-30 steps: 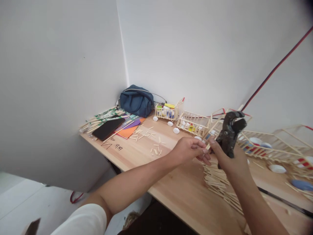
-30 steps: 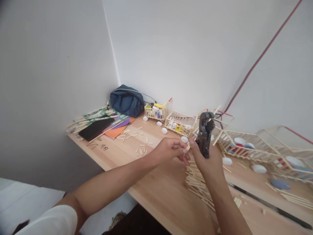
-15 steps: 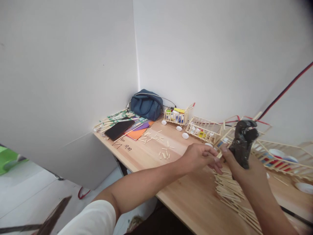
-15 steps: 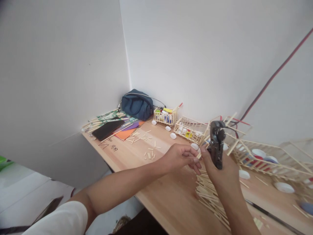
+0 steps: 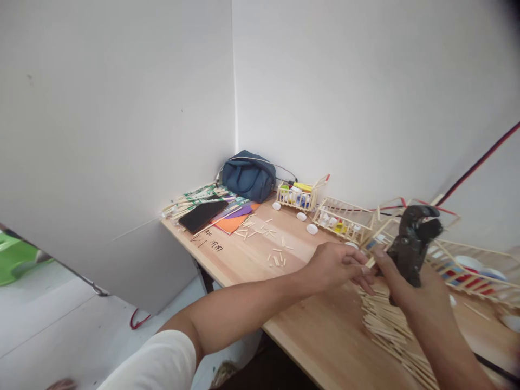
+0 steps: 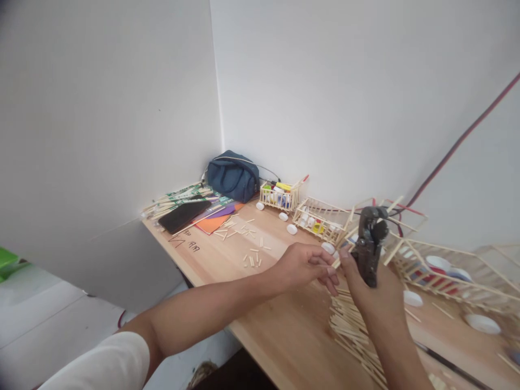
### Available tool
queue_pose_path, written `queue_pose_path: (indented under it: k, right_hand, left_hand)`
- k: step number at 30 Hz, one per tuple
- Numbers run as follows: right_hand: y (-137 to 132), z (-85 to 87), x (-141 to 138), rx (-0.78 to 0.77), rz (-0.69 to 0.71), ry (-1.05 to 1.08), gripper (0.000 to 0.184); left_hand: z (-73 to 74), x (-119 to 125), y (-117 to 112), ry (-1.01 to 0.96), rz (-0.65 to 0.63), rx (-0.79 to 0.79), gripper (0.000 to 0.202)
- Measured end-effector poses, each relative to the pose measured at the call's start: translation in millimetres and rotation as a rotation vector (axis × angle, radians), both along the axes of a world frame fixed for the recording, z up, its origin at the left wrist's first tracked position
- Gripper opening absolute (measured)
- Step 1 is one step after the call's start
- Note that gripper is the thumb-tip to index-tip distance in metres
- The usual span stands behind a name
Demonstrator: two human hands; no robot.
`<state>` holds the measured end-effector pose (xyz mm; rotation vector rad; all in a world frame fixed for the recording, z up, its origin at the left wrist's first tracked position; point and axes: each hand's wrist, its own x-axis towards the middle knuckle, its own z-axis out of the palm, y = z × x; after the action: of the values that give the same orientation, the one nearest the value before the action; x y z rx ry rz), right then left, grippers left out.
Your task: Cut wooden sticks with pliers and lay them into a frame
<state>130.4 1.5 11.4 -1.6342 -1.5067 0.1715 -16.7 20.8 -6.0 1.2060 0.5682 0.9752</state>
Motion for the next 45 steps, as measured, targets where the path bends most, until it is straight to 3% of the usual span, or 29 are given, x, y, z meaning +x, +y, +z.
queue_pose_path:
  k: [5, 13, 19, 22, 26, 29, 36, 45]
  right_hand:
    - [4.0, -1.8, 3.5, -0.059, 0.027, 0.078, 0.045]
    - [7.7, -2.6, 2.9, -0.006, 0.141, 0.202, 0.045]
    - [6.9, -0.4, 0.1, -0.028, 0.178, 0.422, 0.046]
    - [4.3, 3.9, -1.4, -0.064, 0.175, 0.647, 0.045]
    - [3.9, 10.1, -3.3, 0.015, 0.199, 0.968, 0.042]
    - [4.1, 13.7, -5.7, 0.014, 0.222, 1.082, 0.043]
    - [4.3, 9.8, -4.0, -0.009, 0.262, 1.021, 0.039]
    - [2.1, 11.7, -0.7, -0.019, 0.175, 0.737, 0.043]
  left_hand:
    - [2.4, 0.1, -0.4, 0.022, 0.023, -0.01, 0.024]
    - [9.7, -3.2, -0.6, 0.047, 0.025, 0.031, 0.033]
    - [16.5, -8.5, 2.1, 0.064, -0.054, 0.068, 0.041]
    - [22.5, -11.7, 0.9, 0.114, -0.11, 0.124, 0.036]
    - [28.8, -12.1, -4.2, 0.245, 0.053, 0.298, 0.018]
    - [32.0, -11.1, -9.7, 0.345, 0.173, 0.414, 0.009]
    - [35.9, -9.9, -18.1, 0.355, 0.197, 0.446, 0.017]
    - [26.2, -3.2, -11.9, 0.191, 0.075, 0.163, 0.022]
